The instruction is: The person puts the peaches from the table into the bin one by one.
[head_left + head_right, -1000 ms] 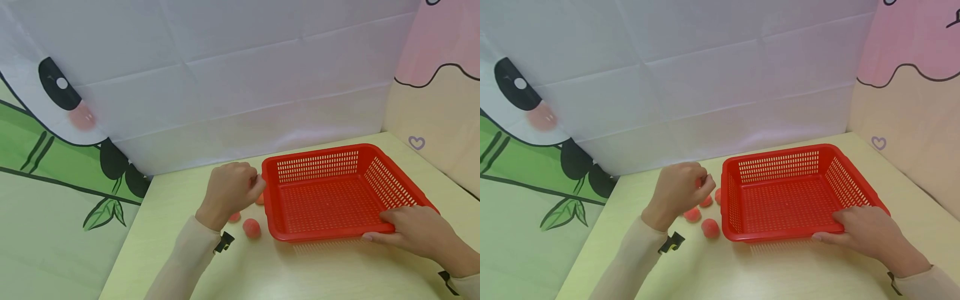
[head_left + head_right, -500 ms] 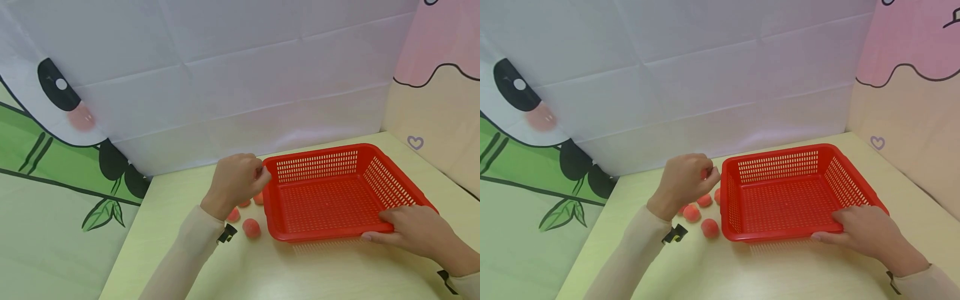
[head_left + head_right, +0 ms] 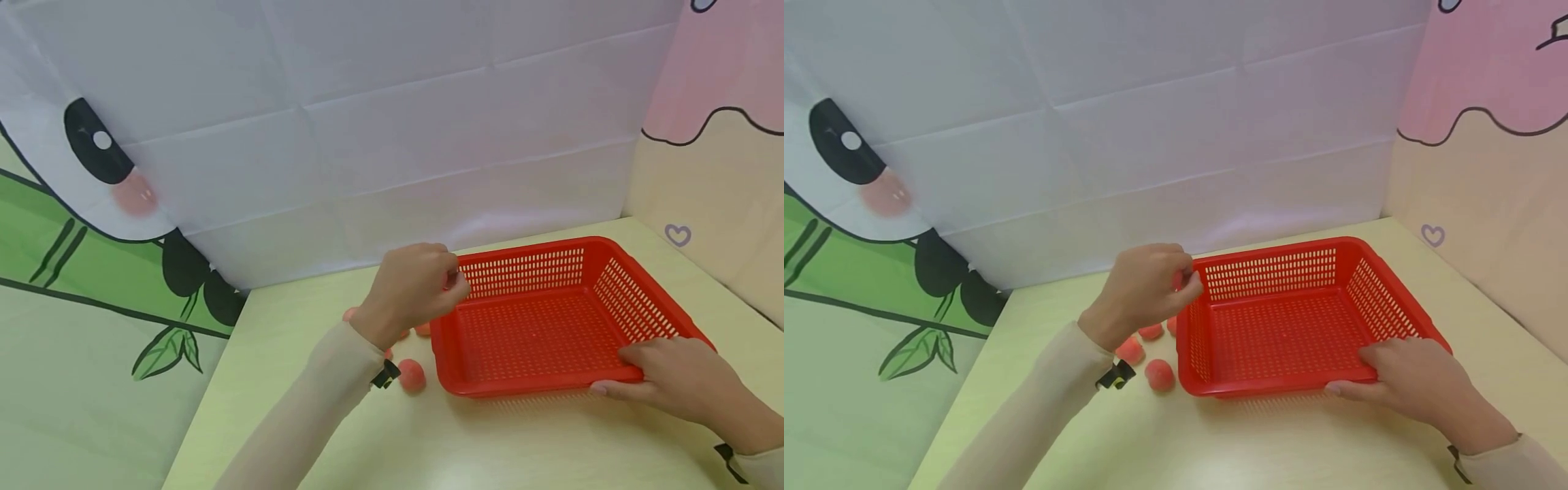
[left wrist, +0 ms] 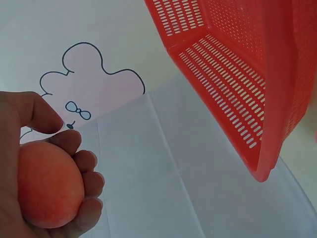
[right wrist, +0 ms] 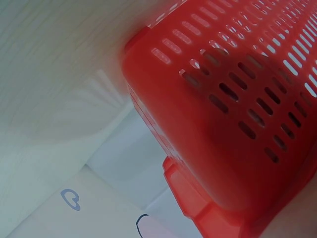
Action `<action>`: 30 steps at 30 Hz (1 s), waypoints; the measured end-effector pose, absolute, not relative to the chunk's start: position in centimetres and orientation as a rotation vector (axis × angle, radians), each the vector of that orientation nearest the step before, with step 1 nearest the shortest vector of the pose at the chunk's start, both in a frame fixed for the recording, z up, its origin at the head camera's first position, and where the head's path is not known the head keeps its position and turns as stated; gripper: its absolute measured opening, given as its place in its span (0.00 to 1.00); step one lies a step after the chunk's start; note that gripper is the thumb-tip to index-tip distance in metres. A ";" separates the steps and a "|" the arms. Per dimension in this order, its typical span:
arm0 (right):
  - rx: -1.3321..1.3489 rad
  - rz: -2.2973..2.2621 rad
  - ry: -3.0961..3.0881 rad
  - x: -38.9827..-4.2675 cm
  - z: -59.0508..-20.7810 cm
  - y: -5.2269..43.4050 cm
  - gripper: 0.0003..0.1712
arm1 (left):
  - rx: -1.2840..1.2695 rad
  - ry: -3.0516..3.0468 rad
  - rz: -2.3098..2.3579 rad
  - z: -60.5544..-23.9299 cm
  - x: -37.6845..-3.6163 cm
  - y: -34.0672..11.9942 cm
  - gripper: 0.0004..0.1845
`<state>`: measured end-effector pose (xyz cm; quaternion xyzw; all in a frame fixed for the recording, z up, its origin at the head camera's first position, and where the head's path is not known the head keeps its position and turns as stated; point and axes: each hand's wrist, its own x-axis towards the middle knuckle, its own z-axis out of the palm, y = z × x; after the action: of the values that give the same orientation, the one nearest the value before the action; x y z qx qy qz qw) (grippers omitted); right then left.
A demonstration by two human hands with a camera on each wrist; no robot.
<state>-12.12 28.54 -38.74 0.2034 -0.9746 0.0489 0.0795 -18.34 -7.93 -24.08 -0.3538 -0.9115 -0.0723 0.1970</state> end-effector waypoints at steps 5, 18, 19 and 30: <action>0.603 0.136 -2.938 -12.3 -38.5 28.6 0.30 | -1.053 -2.596 -0.179 -23.7 -18.8 -6.3 0.10; 0.599 0.135 -2.956 -12.4 -38.8 28.9 0.29 | -1.146 -2.740 -0.031 -26.6 -21.9 -2.1 0.08; 0.598 0.133 -2.957 -12.4 -38.7 28.9 0.29 | -1.150 -2.750 -0.007 -26.8 -22.0 -1.8 0.08; 0.595 0.116 -2.967 -12.4 -38.4 28.4 0.29 | -1.224 -2.712 0.162 -27.0 -22.4 -0.2 0.06</action>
<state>-12.38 28.44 -38.39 0.1963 -0.9782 0.0382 0.0566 -22.40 -0.19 -26.96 -0.4094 -0.9071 0.0543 0.0806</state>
